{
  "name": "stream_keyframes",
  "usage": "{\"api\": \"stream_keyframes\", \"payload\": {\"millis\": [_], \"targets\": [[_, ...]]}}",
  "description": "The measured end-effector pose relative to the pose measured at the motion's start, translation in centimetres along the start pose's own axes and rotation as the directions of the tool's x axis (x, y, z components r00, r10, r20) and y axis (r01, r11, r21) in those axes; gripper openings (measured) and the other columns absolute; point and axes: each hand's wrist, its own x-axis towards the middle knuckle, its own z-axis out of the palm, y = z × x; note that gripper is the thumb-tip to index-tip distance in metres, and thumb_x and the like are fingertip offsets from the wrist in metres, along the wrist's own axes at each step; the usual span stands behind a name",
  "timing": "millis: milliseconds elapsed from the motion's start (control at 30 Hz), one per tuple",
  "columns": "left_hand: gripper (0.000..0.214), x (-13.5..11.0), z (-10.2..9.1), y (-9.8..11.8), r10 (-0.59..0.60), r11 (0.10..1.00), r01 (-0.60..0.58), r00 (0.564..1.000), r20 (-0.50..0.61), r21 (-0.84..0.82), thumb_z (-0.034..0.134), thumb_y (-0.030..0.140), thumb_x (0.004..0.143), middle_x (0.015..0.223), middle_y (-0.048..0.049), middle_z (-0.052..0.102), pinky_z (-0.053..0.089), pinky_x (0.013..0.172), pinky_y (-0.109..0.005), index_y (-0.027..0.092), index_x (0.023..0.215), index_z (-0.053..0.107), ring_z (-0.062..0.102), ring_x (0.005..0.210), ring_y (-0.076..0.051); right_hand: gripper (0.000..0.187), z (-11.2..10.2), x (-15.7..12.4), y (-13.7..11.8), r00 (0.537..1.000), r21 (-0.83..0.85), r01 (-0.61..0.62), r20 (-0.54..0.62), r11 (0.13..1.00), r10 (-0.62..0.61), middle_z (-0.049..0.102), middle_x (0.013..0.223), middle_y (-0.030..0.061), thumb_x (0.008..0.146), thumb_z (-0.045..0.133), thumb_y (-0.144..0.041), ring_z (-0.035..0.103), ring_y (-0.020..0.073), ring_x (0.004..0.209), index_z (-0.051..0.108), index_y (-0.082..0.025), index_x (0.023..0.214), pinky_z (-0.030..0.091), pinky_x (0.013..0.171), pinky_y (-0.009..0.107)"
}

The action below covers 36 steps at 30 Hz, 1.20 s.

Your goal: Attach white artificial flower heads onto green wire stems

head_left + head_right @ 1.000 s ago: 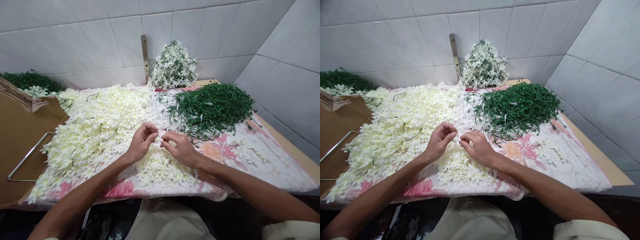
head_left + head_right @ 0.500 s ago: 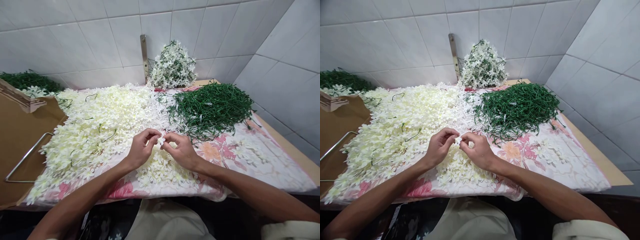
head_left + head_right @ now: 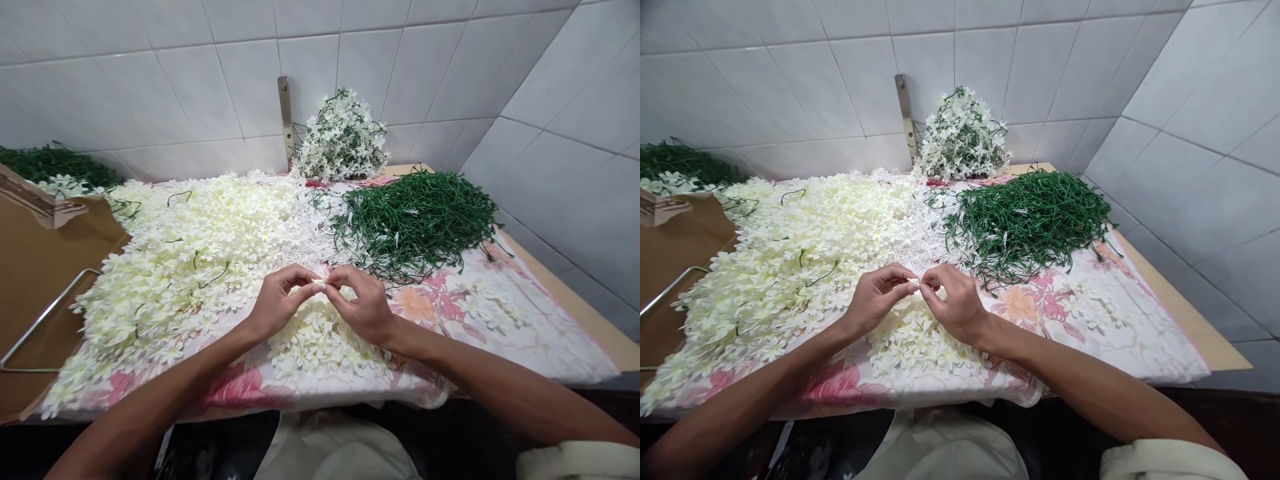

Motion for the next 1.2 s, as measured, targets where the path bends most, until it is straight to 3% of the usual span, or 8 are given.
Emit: {"api": "stream_keyframes", "payload": {"millis": [200,400,500,600,700,767,1033,1200], "targets": [[0.019,-0.1,-0.3,0.4,-0.055,0.998,0.054,0.996,0.073,0.026,0.071,0.033,0.076,0.078,-0.0046,0.067,0.05,0.068,-0.025,0.015,0.081,0.069,0.062,0.072,-0.015,0.016,-0.1,-0.1,0.9,0.976,-0.058,0.219,0.033,0.974,-0.218,0.065,0.062,0.0045,0.088,0.052,-0.014,0.063,0.0173,0.061,0.066,-0.02,0.083,0.051,0.058,0.03],[0.019,0.0,-1.2,1.0,0.068,0.952,-0.103,0.989,0.131,0.287,0.065,0.035,0.083,0.083,-0.0044,0.067,0.047,0.07,-0.027,0.019,0.091,0.071,0.059,0.075,-0.015,0.017,-2.0,0.7,-0.1,0.966,-0.12,0.25,0.104,0.961,-0.239,0.067,0.064,0.0055,0.089,0.051,-0.014,0.061,0.0164,0.061,0.066,-0.018,0.081,0.05,0.057,0.03],[0.019,-0.1,-1.5,1.0,0.101,0.933,-0.142,0.985,0.137,0.33,0.063,0.035,0.084,0.086,-0.0043,0.066,0.048,0.071,-0.027,0.02,0.095,0.069,0.059,0.076,-0.016,0.014,-4.7,0.1,-0.7,0.984,-0.146,0.177,0.052,0.973,-0.171,0.068,0.065,0.0044,0.086,0.054,-0.011,0.062,0.0162,0.061,0.065,-0.018,0.082,0.05,0.056,0.029],[0.018,-0.2,-1.5,1.0,0.103,0.91,-0.159,0.981,0.162,0.383,0.063,0.036,0.085,0.087,-0.0041,0.067,0.048,0.07,-0.026,0.021,0.095,0.068,0.059,0.076,-0.016,0.012,-8.2,-2.3,-0.2,0.998,-0.253,-0.048,-0.055,0.966,0.035,0.07,0.07,0.0017,0.085,0.057,-0.013,0.064,0.017,0.062,0.065,-0.022,0.082,0.052,0.059,0.031],[0.019,-0.3,-1.5,1.0,0.103,0.882,-0.182,0.975,0.198,0.436,0.061,0.037,0.086,0.09,-0.0043,0.067,0.048,0.064,-0.025,0.022,0.096,0.067,0.06,0.08,-0.017,0.006,-11.6,-5.6,1.0,0.955,-0.417,-0.298,-0.136,0.859,0.265,0.072,0.082,0.0036,0.085,0.059,-0.02,0.068,0.0202,0.072,0.065,-0.023,0.085,0.053,0.067,0.034],[0.019,-0.2,-1.6,1.0,0.119,0.855,-0.203,0.972,0.201,0.478,0.06,0.037,0.087,0.092,-0.0045,0.067,0.047,0.063,-0.025,0.022,0.097,0.066,0.061,0.083,-0.018,0.008,-13.4,-7.6,2.0,0.935,-0.525,-0.347,-0.131,0.777,0.33,0.073,0.084,0.0056,0.086,0.057,-0.024,0.068,0.0229,0.075,0.065,-0.022,0.086,0.052,0.068,0.035],[0.018,1.5,-3.2,-0.2,0.179,0.549,-0.34,0.94,0.29,0.764,0.052,0.023,0.091,0.097,-0.0072,0.066,0.042,0.083,-0.039,0.019,0.094,0.069,0.058,0.092,-0.023,0.019,-15.3,-9.1,4.1,0.968,-0.891,-0.089,0.028,0.444,0.25,0.068,0.074,0.0075,0.088,0.053,-0.026,0.062,0.027,0.075,0.069,-0.019,0.079,0.037,0.073,0.042],[0.018,1.9,-3.7,-0.5,0.057,0.453,-0.368,0.921,0.386,0.812,0.054,0.027,0.09,0.107,-0.0078,0.063,0.04,0.087,-0.042,0.021,0.098,0.069,0.052,0.1,-0.025,0.021,-15.3,-8.9,4.4,0.973,-0.892,-0.085,0.022,0.444,0.231,0.069,0.085,0.0098,0.087,0.055,-0.034,0.06,0.0285,0.081,0.07,-0.019,0.09,0.036,0.071,0.041]]}}
